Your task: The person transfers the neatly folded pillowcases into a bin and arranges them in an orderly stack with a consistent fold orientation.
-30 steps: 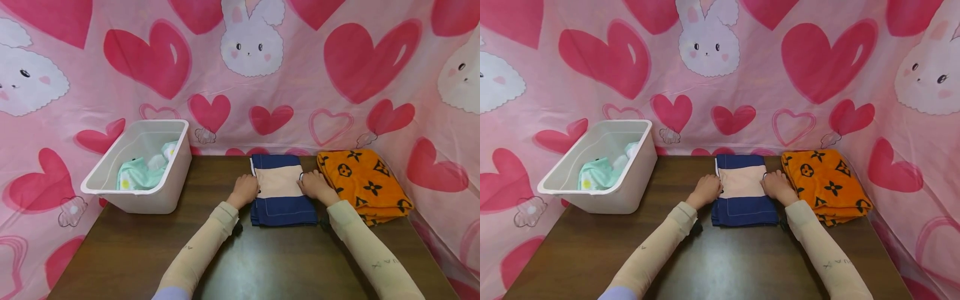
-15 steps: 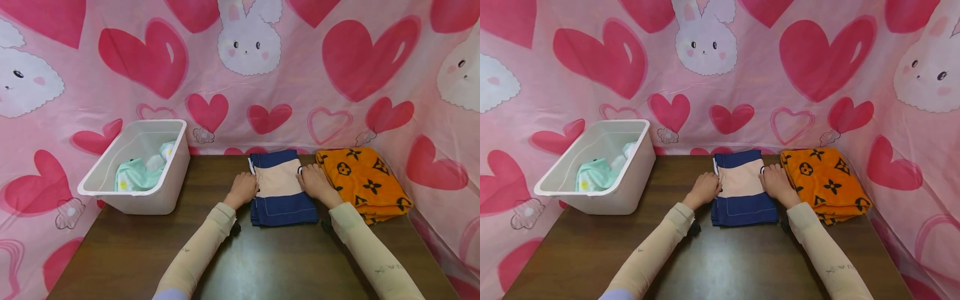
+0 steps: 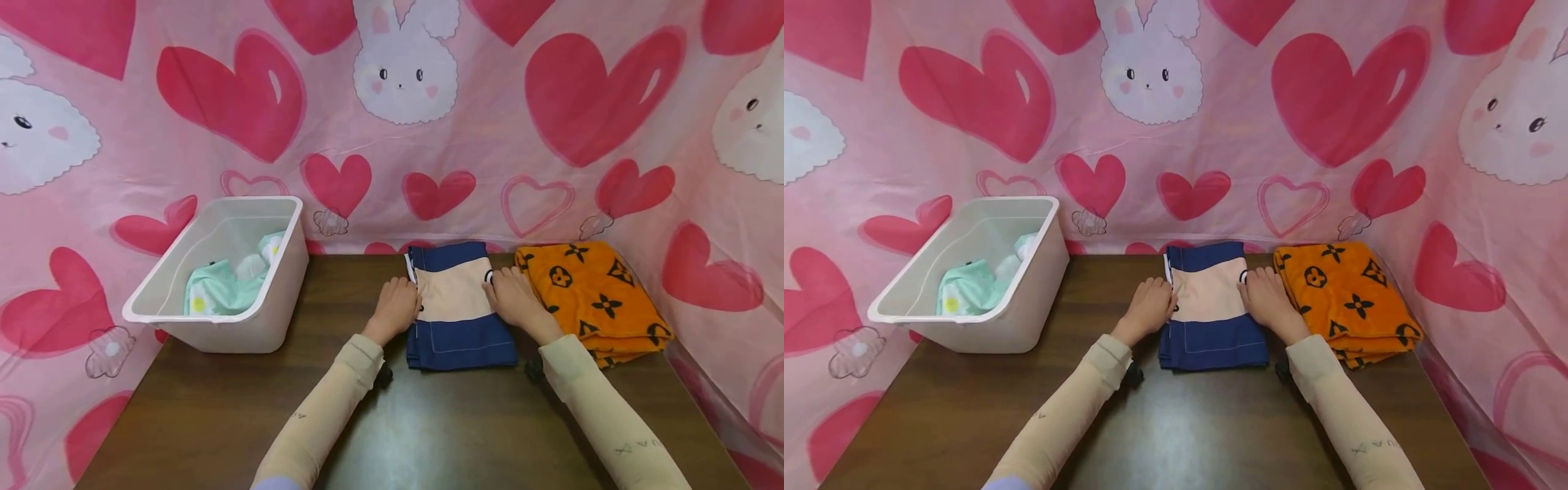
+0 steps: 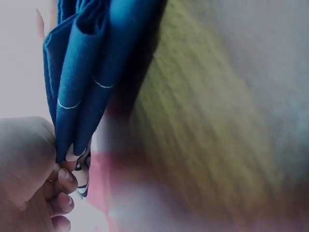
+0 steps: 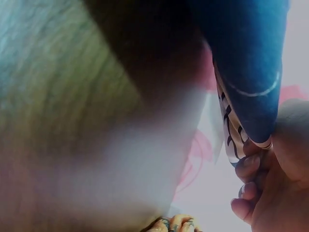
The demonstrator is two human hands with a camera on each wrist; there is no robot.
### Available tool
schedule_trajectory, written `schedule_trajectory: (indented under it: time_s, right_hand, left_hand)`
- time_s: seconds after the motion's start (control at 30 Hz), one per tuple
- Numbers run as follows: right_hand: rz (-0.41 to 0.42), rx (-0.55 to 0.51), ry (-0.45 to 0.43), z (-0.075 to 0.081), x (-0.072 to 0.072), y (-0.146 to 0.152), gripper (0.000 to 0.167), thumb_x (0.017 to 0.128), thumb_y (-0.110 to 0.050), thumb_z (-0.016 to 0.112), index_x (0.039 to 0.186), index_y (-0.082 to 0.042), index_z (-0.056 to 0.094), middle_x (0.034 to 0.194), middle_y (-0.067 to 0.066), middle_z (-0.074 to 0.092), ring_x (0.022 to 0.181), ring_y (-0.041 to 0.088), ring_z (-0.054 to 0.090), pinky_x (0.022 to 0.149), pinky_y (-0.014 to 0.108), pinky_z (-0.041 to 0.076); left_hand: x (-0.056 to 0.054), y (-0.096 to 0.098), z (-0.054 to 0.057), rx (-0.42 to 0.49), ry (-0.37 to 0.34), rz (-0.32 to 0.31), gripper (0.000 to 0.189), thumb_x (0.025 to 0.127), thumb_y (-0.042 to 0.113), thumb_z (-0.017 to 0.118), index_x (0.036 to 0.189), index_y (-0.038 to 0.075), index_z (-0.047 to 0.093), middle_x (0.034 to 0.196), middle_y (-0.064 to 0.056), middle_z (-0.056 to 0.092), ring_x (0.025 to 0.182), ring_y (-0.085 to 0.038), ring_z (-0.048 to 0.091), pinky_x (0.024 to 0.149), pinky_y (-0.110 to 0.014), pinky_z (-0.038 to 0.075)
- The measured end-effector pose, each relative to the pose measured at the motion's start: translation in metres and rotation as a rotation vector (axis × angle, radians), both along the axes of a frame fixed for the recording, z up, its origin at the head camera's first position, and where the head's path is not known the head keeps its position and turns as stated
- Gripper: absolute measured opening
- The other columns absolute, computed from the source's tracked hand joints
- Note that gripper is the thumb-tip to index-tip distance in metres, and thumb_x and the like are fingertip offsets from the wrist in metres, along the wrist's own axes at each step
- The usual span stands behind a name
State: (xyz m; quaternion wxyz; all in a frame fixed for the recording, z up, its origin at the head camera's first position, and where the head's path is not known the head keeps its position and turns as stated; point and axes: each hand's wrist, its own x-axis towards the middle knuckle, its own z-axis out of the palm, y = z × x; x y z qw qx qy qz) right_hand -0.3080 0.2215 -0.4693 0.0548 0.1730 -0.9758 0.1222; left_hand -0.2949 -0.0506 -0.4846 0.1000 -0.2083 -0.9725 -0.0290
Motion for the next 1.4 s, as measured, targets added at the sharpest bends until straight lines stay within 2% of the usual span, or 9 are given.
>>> schedule_trajectory:
  time_s: [0.17, 0.33, 0.57, 0.73, 1.07, 1.23, 1.4]
  right_hand:
    - [0.006, -0.004, 0.008, 0.004, 0.003, -0.003, 0.032, 0.106, -0.025, 0.050, 0.097, 0.005, 0.056, 0.087, 0.018, 0.054, 0.087, 0.036, 0.045, 0.078, 0.045, 0.036]
    - [-0.007, -0.008, 0.003, 0.007, 0.007, -0.004, 0.033, 0.105, -0.025, 0.050, 0.096, 0.005, 0.056, 0.088, 0.019, 0.054, 0.087, 0.037, 0.045, 0.078, 0.046, 0.036]
    - [-0.006, -0.042, 0.012, 0.009, 0.011, -0.006, 0.032, 0.105, -0.026, 0.051, 0.094, 0.003, 0.056, 0.085, 0.016, 0.052, 0.086, 0.035, 0.044, 0.077, 0.045, 0.035]
    - [0.013, -0.074, 0.020, 0.010, 0.012, -0.009, 0.031, 0.105, -0.026, 0.053, 0.091, 0.002, 0.056, 0.083, 0.015, 0.052, 0.086, 0.034, 0.044, 0.076, 0.043, 0.033]
    - [-0.003, -0.090, -0.020, 0.010, 0.016, -0.013, 0.031, 0.104, -0.027, 0.053, 0.092, 0.001, 0.058, 0.084, 0.014, 0.054, 0.087, 0.034, 0.045, 0.078, 0.044, 0.035]
    - [0.002, -0.099, -0.014, 0.011, 0.016, -0.015, 0.031, 0.105, -0.027, 0.052, 0.092, 0.001, 0.058, 0.084, 0.014, 0.054, 0.087, 0.034, 0.045, 0.077, 0.043, 0.034]
    - [-0.003, -0.105, -0.015, 0.013, 0.017, -0.016, 0.032, 0.105, -0.027, 0.052, 0.091, 0.001, 0.058, 0.084, 0.014, 0.054, 0.088, 0.034, 0.045, 0.078, 0.044, 0.034]
  left_hand:
    - [0.003, -0.003, 0.004, 0.034, 0.037, -0.008, 0.031, 0.105, 0.026, 0.052, 0.093, 0.002, 0.068, 0.092, -0.014, 0.066, 0.087, -0.030, 0.060, 0.076, -0.041, 0.050]
    - [0.006, -0.003, 0.009, 0.060, 0.041, -0.026, 0.030, 0.104, 0.025, 0.054, 0.092, 0.001, 0.068, 0.090, -0.014, 0.065, 0.086, -0.031, 0.060, 0.075, -0.041, 0.049]
    - [0.008, -0.006, 0.011, 0.020, 0.040, -0.015, 0.033, 0.105, 0.028, 0.053, 0.094, 0.001, 0.068, 0.091, -0.013, 0.066, 0.087, -0.029, 0.060, 0.077, -0.040, 0.049]
    - [0.010, -0.011, 0.013, 0.036, 0.037, -0.010, 0.032, 0.104, 0.027, 0.053, 0.092, 0.001, 0.068, 0.090, -0.013, 0.065, 0.086, -0.030, 0.059, 0.076, -0.040, 0.048]
    - [0.012, -0.017, 0.014, 0.071, -0.021, 0.004, 0.033, 0.105, 0.027, 0.052, 0.093, 0.000, 0.068, 0.091, -0.014, 0.066, 0.088, -0.031, 0.059, 0.079, -0.042, 0.048]
    - [0.012, -0.020, 0.014, 0.079, -0.015, 0.009, 0.033, 0.105, 0.028, 0.052, 0.091, 0.002, 0.067, 0.091, -0.013, 0.065, 0.087, -0.030, 0.059, 0.078, -0.041, 0.048]
    - [0.012, -0.022, 0.017, 0.094, -0.042, 0.011, 0.035, 0.106, 0.030, 0.050, 0.092, 0.002, 0.067, 0.091, -0.013, 0.066, 0.088, -0.031, 0.059, 0.079, -0.042, 0.048]
